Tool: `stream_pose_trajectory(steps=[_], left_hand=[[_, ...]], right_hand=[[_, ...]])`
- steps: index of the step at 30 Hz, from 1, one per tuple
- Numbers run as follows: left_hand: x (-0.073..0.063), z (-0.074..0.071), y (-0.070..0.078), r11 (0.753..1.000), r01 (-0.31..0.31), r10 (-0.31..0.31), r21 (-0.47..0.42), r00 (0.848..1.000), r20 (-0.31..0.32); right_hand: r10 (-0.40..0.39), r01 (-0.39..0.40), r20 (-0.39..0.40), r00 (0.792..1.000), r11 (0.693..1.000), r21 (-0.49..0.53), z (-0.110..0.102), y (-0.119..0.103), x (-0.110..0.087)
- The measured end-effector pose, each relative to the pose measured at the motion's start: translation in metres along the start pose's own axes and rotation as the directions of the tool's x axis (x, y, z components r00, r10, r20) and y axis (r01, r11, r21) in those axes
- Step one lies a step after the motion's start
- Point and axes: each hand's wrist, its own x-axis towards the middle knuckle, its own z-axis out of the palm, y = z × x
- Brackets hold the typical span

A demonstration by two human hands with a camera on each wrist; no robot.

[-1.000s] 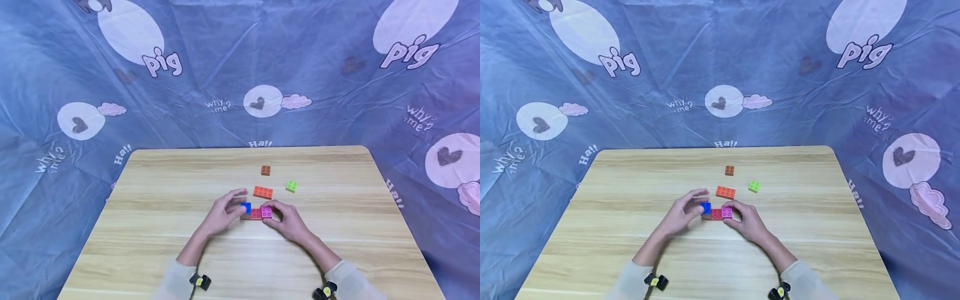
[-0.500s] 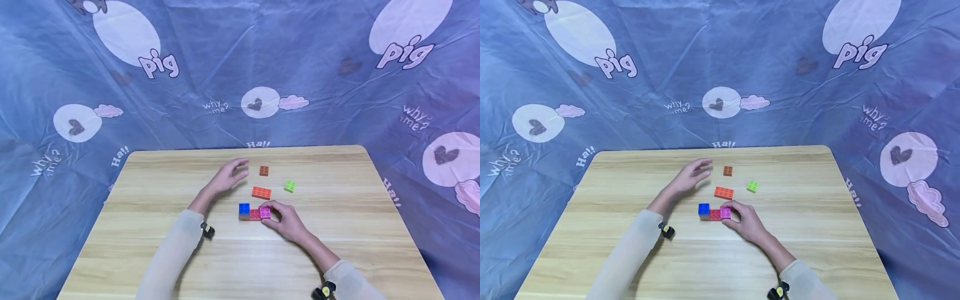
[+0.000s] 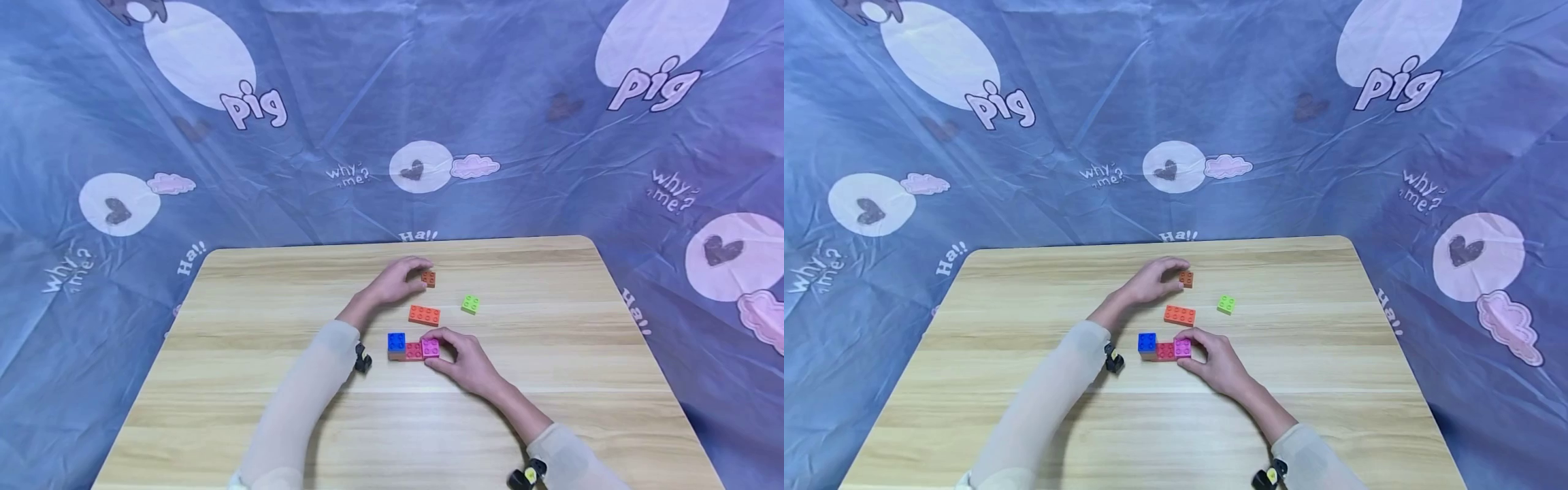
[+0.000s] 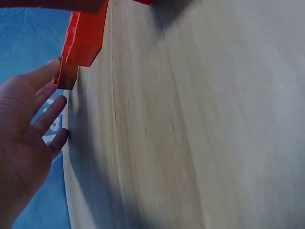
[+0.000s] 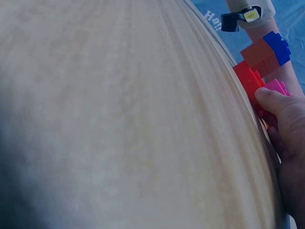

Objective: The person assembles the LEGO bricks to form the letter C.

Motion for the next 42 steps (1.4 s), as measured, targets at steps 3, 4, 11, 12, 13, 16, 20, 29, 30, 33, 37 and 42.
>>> stream_pose_trajectory(steps=[3,4,11,12,13,16,20,29,30,33,37,42], left_hand=[[0.004,0.002,0.000,0.999,0.005,-0.004,0.037,1.000,-0.026],[0.005,0.003,0.000,0.999,0.008,-0.007,0.049,0.999,-0.035],[0.003,0.002,-0.002,0.996,0.029,-0.023,0.080,0.997,-0.076],[0.001,0.001,-0.002,0.997,0.027,-0.021,0.072,0.996,-0.082],[-0.001,-0.001,-0.001,0.998,0.029,-0.023,0.062,0.996,-0.090],[-0.011,-0.007,0.002,0.999,0.032,-0.030,0.013,0.992,-0.123],[-0.032,-0.017,0.008,0.995,0.039,-0.054,-0.087,0.983,-0.177],[-0.093,-0.023,0.035,0.964,0.021,-0.081,-0.265,0.973,-0.218],[-0.100,-0.022,0.038,0.962,0.013,-0.076,-0.271,0.972,-0.224],[-0.120,-0.019,0.047,0.959,-0.001,-0.072,-0.284,0.967,-0.246],[-0.147,-0.011,0.054,0.956,-0.016,-0.067,-0.293,0.960,-0.271],[-0.166,0.001,0.057,0.952,-0.053,-0.033,-0.302,0.962,-0.271]], right_hand=[[0.005,-0.005,0.003,1.000,1.000,0.003,0.000,-0.001,0.000],[0.006,-0.006,0.004,1.000,1.000,0.004,0.000,-0.001,0.001],[-0.001,0.001,0.006,1.000,1.000,-0.006,0.000,-0.002,0.003],[-0.001,0.001,0.006,1.000,1.000,-0.007,0.000,-0.002,0.003],[0.000,0.000,0.007,1.000,1.000,-0.008,0.001,-0.002,0.003],[0.003,-0.003,0.009,1.000,1.000,-0.012,0.001,-0.001,0.003],[0.009,-0.009,0.015,1.000,1.000,-0.022,-0.001,-0.001,0.003],[0.018,-0.018,0.001,1.000,0.999,-0.037,0.000,0.000,0.000],[0.016,-0.016,-0.004,1.000,0.999,-0.036,0.000,0.000,0.000],[0.009,-0.009,-0.013,1.000,1.000,-0.029,0.001,0.000,-0.001],[0.006,-0.006,-0.001,1.000,1.000,-0.023,0.002,0.000,-0.001],[0.005,-0.005,-0.008,1.000,0.999,-0.034,0.001,0.000,-0.001]])
